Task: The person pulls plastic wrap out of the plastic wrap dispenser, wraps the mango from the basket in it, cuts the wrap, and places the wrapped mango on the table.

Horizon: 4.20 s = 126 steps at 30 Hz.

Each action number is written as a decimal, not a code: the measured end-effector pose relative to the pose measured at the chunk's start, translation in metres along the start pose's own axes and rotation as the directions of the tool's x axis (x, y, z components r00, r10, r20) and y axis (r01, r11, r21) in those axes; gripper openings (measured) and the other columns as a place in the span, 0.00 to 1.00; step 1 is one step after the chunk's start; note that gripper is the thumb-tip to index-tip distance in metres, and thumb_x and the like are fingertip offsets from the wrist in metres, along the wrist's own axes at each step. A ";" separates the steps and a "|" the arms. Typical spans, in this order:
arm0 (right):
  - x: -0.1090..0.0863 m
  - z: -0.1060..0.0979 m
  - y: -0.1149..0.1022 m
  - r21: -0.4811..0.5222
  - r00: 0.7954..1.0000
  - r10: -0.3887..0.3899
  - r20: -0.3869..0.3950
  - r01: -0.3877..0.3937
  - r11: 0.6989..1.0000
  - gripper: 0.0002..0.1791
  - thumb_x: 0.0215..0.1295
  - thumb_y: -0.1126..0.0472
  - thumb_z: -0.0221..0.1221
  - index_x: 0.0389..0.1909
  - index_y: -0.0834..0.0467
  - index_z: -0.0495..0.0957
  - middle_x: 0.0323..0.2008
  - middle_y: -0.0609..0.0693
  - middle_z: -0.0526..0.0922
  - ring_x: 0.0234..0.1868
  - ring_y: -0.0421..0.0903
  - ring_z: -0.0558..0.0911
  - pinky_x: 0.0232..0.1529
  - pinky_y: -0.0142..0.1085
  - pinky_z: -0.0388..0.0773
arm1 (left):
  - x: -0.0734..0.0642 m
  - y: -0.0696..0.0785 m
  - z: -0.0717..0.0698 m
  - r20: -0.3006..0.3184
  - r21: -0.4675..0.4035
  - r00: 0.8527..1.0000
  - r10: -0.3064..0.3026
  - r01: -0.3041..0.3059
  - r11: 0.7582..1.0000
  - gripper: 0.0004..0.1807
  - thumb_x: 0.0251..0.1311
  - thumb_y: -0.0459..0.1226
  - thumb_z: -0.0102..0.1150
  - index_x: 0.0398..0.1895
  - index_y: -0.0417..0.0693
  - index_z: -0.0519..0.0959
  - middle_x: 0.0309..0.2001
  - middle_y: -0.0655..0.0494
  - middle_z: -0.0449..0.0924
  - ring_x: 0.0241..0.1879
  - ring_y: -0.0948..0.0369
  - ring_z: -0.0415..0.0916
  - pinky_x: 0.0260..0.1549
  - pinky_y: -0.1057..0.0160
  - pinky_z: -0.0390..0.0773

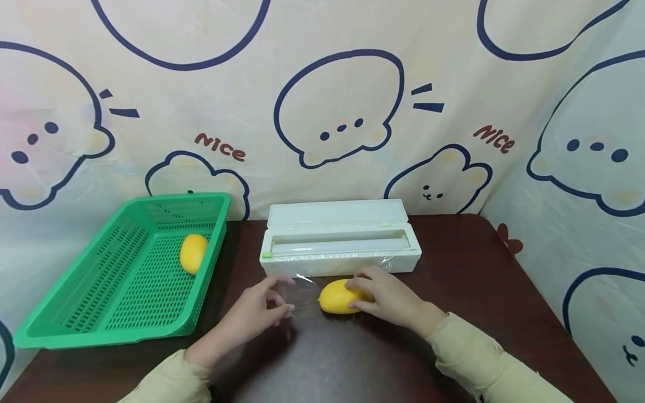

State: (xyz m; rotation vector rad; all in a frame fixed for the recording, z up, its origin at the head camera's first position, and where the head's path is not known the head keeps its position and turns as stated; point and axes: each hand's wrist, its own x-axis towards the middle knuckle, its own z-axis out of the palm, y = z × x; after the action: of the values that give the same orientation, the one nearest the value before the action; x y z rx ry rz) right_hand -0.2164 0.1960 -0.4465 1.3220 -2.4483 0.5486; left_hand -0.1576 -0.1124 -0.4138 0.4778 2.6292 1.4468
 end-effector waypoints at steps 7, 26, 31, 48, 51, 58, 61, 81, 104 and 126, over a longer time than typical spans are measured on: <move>0.001 0.001 0.001 0.020 1.000 -0.002 -0.005 0.002 1.000 0.19 0.57 0.54 0.76 0.48 0.54 0.85 0.46 0.46 0.77 0.43 0.42 0.76 0.44 0.40 0.78 | 0.015 0.018 0.012 0.031 0.082 0.990 0.136 -0.138 0.987 0.02 0.65 0.31 0.67 0.38 0.42 0.86 0.31 0.62 0.85 0.31 0.67 0.77 0.33 0.66 0.78; 0.002 0.002 0.002 0.015 1.000 -0.007 -0.007 0.007 1.000 0.19 0.57 0.55 0.76 0.48 0.54 0.85 0.45 0.46 0.77 0.43 0.41 0.76 0.42 0.40 0.78 | 0.057 0.028 0.039 0.073 0.131 0.965 0.252 -0.260 0.957 0.03 0.67 0.32 0.66 0.36 0.45 0.88 0.34 0.59 0.86 0.35 0.67 0.78 0.37 0.68 0.78; 0.003 0.001 0.002 0.004 1.000 -0.007 -0.011 0.007 1.000 0.20 0.57 0.53 0.76 0.49 0.55 0.86 0.46 0.46 0.78 0.44 0.42 0.77 0.43 0.40 0.79 | 0.068 0.027 0.047 0.082 0.181 0.958 0.276 -0.287 0.941 0.03 0.66 0.32 0.67 0.38 0.45 0.89 0.36 0.57 0.87 0.36 0.66 0.80 0.38 0.68 0.77; 0.003 0.000 0.000 0.031 0.999 0.046 0.008 -0.046 0.998 0.22 0.56 0.56 0.77 0.49 0.57 0.84 0.49 0.47 0.82 0.48 0.44 0.80 0.47 0.42 0.81 | 0.071 0.016 0.055 0.121 0.052 0.964 0.236 -0.243 0.969 0.17 0.67 0.28 0.63 0.56 0.43 0.72 0.36 0.58 0.82 0.33 0.67 0.77 0.34 0.69 0.78; 0.003 0.000 -0.001 0.052 0.997 0.082 0.010 -0.082 0.995 0.24 0.56 0.55 0.77 0.50 0.58 0.81 0.47 0.47 0.82 0.48 0.43 0.80 0.47 0.43 0.81 | 0.070 0.013 0.056 0.104 0.050 0.951 0.290 -0.296 0.954 0.16 0.66 0.26 0.62 0.53 0.41 0.71 0.37 0.57 0.83 0.33 0.66 0.76 0.34 0.69 0.78; 0.002 0.002 -0.001 0.049 0.997 0.082 0.000 -0.082 0.995 0.23 0.55 0.54 0.77 0.47 0.57 0.79 0.44 0.46 0.81 0.44 0.41 0.78 0.44 0.41 0.79 | 0.067 0.010 0.061 0.070 0.089 0.947 0.315 -0.320 0.943 0.10 0.63 0.26 0.67 0.40 0.44 0.75 0.34 0.58 0.81 0.33 0.66 0.76 0.34 0.70 0.77; 0.002 0.004 0.001 0.034 0.999 0.031 -0.027 -0.030 0.999 0.20 0.54 0.54 0.77 0.42 0.55 0.79 0.44 0.44 0.81 0.44 0.41 0.78 0.44 0.40 0.79 | 0.068 0.011 0.063 0.072 0.146 0.948 0.311 -0.318 0.937 0.04 0.64 0.29 0.68 0.36 0.45 0.81 0.32 0.60 0.79 0.32 0.67 0.74 0.34 0.71 0.76; -0.006 -0.011 0.007 0.092 0.989 -0.041 0.143 0.028 0.995 0.33 0.48 0.55 0.81 0.54 0.58 0.78 0.56 0.52 0.77 0.56 0.48 0.77 0.53 0.43 0.79 | 0.054 0.012 0.058 0.145 0.485 0.875 0.462 -0.470 0.738 0.10 0.63 0.30 0.67 0.47 0.44 0.87 0.46 0.55 0.86 0.50 0.56 0.79 0.52 0.62 0.78; -0.004 -0.007 0.007 -0.030 0.985 -0.099 0.140 0.104 0.994 0.34 0.48 0.66 0.79 0.56 0.62 0.75 0.56 0.53 0.76 0.57 0.51 0.77 0.54 0.44 0.80 | 0.054 0.002 0.057 0.287 0.565 0.833 0.473 -0.546 0.619 0.34 0.51 0.31 0.79 0.61 0.47 0.73 0.58 0.51 0.73 0.58 0.52 0.70 0.51 0.59 0.79; -0.004 0.004 0.007 -0.084 0.992 -0.068 0.109 0.077 0.993 0.37 0.47 0.63 0.80 0.57 0.65 0.73 0.55 0.55 0.75 0.56 0.52 0.76 0.54 0.45 0.79 | 0.057 0.005 0.058 0.288 0.608 0.841 0.458 -0.530 0.591 0.32 0.50 0.32 0.80 0.57 0.48 0.74 0.57 0.51 0.74 0.55 0.53 0.72 0.54 0.61 0.77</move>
State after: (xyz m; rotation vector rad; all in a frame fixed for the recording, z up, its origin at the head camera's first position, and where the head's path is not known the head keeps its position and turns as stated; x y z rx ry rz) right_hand -0.2201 0.2003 -0.4528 1.4313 -2.4656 0.3570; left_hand -0.1963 -0.0455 -0.4376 1.4154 2.9970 0.4063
